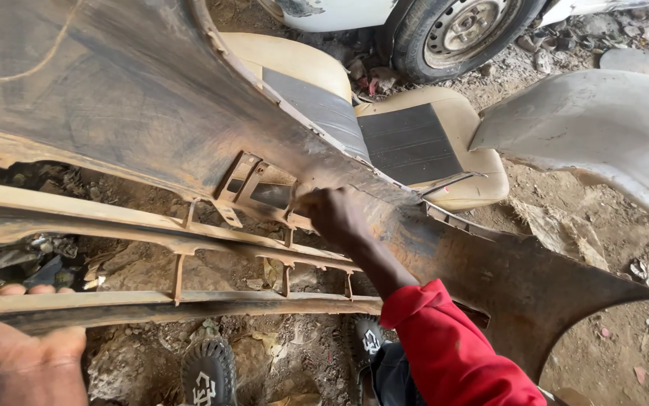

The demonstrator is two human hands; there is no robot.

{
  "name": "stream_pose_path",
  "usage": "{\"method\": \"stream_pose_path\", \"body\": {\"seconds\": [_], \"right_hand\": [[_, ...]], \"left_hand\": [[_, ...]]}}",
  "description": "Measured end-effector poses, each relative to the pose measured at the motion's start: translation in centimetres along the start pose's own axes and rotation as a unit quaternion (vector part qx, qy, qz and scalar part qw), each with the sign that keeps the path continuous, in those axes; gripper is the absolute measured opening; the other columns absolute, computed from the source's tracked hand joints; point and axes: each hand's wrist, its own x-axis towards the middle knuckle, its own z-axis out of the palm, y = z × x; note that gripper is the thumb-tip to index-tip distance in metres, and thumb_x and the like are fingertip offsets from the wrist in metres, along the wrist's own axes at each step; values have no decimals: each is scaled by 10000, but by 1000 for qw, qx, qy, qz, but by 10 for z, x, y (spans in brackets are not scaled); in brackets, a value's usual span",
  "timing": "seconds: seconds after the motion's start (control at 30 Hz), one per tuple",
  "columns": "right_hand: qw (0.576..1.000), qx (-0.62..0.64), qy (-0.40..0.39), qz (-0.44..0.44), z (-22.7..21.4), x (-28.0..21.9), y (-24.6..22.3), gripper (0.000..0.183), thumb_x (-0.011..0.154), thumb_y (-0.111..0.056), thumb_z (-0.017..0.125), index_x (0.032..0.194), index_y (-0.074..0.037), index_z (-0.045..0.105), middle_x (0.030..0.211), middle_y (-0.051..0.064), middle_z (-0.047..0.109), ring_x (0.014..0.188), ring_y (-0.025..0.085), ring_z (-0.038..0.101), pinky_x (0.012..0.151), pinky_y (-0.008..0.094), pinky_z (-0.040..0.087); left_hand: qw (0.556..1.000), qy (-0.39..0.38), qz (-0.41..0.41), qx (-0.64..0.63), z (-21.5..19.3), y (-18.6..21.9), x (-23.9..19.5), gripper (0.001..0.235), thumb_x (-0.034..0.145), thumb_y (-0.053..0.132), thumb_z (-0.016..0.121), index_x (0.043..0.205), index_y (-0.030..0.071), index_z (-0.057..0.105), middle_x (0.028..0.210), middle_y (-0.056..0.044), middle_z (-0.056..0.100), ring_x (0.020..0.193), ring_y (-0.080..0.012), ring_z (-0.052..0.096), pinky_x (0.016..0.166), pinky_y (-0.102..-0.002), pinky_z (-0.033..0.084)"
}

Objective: The person sands the surface of a large, dirty car door panel using a sanding block. The person holds the panel with one hand while scrubbing the surface with the other, focusing on the inner frame and edges.

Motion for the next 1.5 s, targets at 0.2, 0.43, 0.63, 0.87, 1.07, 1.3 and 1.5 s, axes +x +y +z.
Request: {"method": "stream_pose_path", "body": {"seconds": [0.2,0.43,0.63,0.87,1.07,1.3,1.5], "right_hand": [[961,96,246,82,15,7,15,244,1109,-248,710,1307,-253,852,894,-40,902,466,74,740,398,274,560],[977,59,200,-39,41,17,37,307,1115,-21,612,1187,-125,892,976,131,911,465,83,633,367,233,438],[975,14,224,-4,18,6,12,267,1146,-87,633,1210,-186,871,833,16,907,445,63,660,317,232,405],[991,-1,129,-46,21,-1,6,335,1193,-90,562,1211,-147,892,913,155,904,339,81,476,306,265,320],[981,69,182,-7,17,3,6,367,1150,19,514,1192,-80,866,1012,181,913,668,148,921,278,177,458],[991,-41,112,-65,19,1,10,302,1193,-124,572,1288,-148,859,721,91,801,373,83,442,338,280,311],[987,35,156,27,14,2,10,379,1183,-113,518,1208,-193,888,965,29,933,294,34,470,267,236,293]], "left_hand": [[1000,12,2,-13,9,6,-23,336,862,656,643,829,360,488,895,193,542,834,-63,535,1013,-278,675],[1000,24,1,-6,11,8,-30,385,858,680,697,813,351,502,899,199,572,864,-58,572,1085,-290,720],[999,24,-1,-22,8,5,-22,279,881,601,612,809,353,506,861,201,555,824,-61,539,1006,-276,679],[999,31,-3,16,11,10,-38,328,897,690,651,856,387,531,955,221,581,903,-35,598,1077,-273,734],[995,86,17,49,14,13,-75,251,882,655,544,918,413,598,1026,251,677,981,21,767,920,-252,738],[998,41,1,-47,18,14,-50,400,746,701,620,824,324,512,833,176,534,802,-50,547,875,-225,591],[999,46,13,13,25,22,-71,585,504,851,546,920,448,636,1034,176,555,964,-47,570,986,-213,653]]}}
